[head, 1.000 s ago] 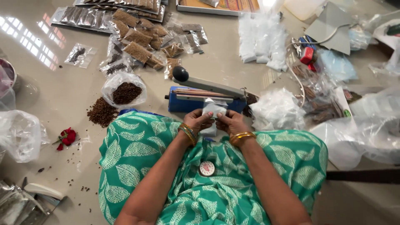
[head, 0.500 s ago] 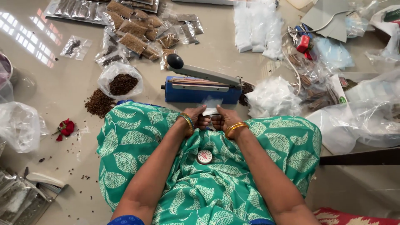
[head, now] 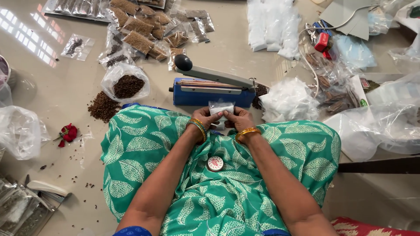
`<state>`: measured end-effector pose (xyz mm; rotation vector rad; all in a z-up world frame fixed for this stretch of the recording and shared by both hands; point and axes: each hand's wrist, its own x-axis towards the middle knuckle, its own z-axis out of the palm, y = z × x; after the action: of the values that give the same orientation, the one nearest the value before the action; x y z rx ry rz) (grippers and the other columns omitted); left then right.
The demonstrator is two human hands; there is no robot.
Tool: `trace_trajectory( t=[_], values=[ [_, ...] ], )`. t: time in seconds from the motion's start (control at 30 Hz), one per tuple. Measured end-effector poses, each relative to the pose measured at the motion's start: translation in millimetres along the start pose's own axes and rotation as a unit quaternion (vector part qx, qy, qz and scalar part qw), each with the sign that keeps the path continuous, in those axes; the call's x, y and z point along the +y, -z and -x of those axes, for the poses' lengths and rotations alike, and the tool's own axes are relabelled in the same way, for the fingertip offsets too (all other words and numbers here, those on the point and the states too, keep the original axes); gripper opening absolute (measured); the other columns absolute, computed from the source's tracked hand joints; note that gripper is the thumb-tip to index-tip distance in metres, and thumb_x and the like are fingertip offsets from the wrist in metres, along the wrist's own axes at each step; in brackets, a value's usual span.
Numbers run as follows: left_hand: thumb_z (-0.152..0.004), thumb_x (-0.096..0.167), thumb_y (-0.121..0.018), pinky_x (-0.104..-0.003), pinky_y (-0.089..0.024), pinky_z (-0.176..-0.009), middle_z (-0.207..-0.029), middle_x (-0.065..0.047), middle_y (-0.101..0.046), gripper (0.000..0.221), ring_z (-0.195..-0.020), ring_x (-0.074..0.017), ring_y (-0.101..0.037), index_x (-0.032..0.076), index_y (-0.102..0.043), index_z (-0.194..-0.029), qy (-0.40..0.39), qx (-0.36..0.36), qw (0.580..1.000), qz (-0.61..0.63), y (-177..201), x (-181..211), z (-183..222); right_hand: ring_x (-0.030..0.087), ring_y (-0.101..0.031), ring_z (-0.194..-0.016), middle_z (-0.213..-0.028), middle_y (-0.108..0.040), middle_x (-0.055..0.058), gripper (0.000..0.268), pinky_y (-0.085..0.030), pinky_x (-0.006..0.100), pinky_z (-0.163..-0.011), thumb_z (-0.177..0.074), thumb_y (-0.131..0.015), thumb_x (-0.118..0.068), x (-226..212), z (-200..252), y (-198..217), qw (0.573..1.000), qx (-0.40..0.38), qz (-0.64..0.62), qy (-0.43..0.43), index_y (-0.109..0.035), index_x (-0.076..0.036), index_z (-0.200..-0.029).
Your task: The person seals small plastic bags containing granular material using a manual heat sealer.
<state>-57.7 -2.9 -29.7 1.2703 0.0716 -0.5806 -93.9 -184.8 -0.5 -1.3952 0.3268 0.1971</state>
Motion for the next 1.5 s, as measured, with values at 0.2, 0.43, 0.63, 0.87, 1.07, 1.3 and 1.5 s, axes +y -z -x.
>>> trace_trajectory(
  t=[0.2,0.43,0.63,0.87,1.07,1.3,1.5],
  values=[
    [-0.083,0.02,-0.084,-0.032,-0.058,-0.065,-0.087,-0.008,-0.077,0.03,-0.072,-0.0162,-0.071,0.002,-0.077,-0.106,-0.018,0.023,0.999,-0.023,0,-1,0,0.011,-0.064,-0.066,-0.085,-0.076,0.0,0.014,-0.053,0.026,-0.059,-0.09,-0.078,-0.016,-5,6,-9,0.998,0.017,0.051,0.036,-0.077,-0.006,-0.1],
    [-0.087,0.034,-0.082,-0.037,-0.056,-0.084,-0.105,-0.013,-0.077,0.04,-0.095,-0.0246,-0.071,0.004,-0.074,-0.113,-0.052,0.145,0.975,-0.159,12,-11,-14,0.03,-0.066,-0.092,-0.098,-0.07,0.013,0.01,-0.054,0.046,-0.084,-0.096,-0.073,-0.013,-14,-14,81,0.703,0.331,0.559,0.29,-0.072,-0.008,-0.105],
    [-0.083,0.034,-0.085,-0.045,-0.054,-0.093,-0.113,-0.02,-0.072,0.048,-0.107,-0.0382,-0.069,0.004,-0.067,-0.115,0.025,0.225,0.906,-0.358,30,-52,-69,0.036,-0.065,-0.102,-0.103,-0.073,0.016,0.038,-0.042,0.054,-0.091,-0.074,-0.083,-0.027,-48,4,53,0.684,0.353,0.603,0.212,-0.074,-0.009,-0.106],
    [-0.09,0.034,-0.079,-0.044,-0.056,-0.091,-0.113,-0.014,-0.074,0.031,-0.105,-0.0319,-0.071,0.011,-0.073,-0.108,0.163,0.113,0.909,-0.366,38,-62,-87,0.032,-0.072,-0.104,-0.11,-0.076,0.006,0.025,-0.05,0.052,-0.098,-0.082,-0.081,-0.038,-3,-26,11,0.747,0.071,0.659,-0.057,-0.081,-0.025,-0.103],
    [-0.093,0.019,-0.073,-0.037,-0.056,-0.08,-0.094,-0.009,-0.074,0.019,-0.086,-0.0211,-0.069,0.007,-0.066,-0.105,-0.106,0.103,0.953,-0.265,23,-39,-51,0.028,-0.073,-0.099,-0.103,-0.077,0.01,0.044,-0.056,0.043,-0.09,-0.069,-0.091,-0.032,5,-37,23,0.849,0.029,0.526,-0.031,-0.077,-0.012,-0.106],
    [-0.103,0.014,-0.063,-0.029,-0.053,-0.081,-0.095,-0.006,-0.071,0.009,-0.088,-0.0129,-0.064,0.007,-0.06,-0.107,-0.237,0.173,0.943,-0.156,12,2,-18,0.01,-0.067,-0.083,-0.09,-0.077,0.002,0.018,-0.054,0.027,-0.078,-0.085,-0.083,-0.016,2,-38,22,0.975,-0.038,0.21,0.059,-0.078,-0.004,-0.097],
    [-0.1,0.014,-0.066,-0.027,-0.055,-0.084,-0.1,-0.005,-0.072,0.013,-0.091,-0.0109,-0.067,0.005,-0.062,-0.109,-0.264,0.097,0.96,-0.008,19,-13,-39,0.007,-0.064,-0.076,-0.084,-0.073,-0.002,0.016,-0.053,0.024,-0.07,-0.089,-0.081,-0.019,-8,-30,9,0.989,-0.039,0.129,0.067,-0.077,-0.005,-0.094]
  ],
)
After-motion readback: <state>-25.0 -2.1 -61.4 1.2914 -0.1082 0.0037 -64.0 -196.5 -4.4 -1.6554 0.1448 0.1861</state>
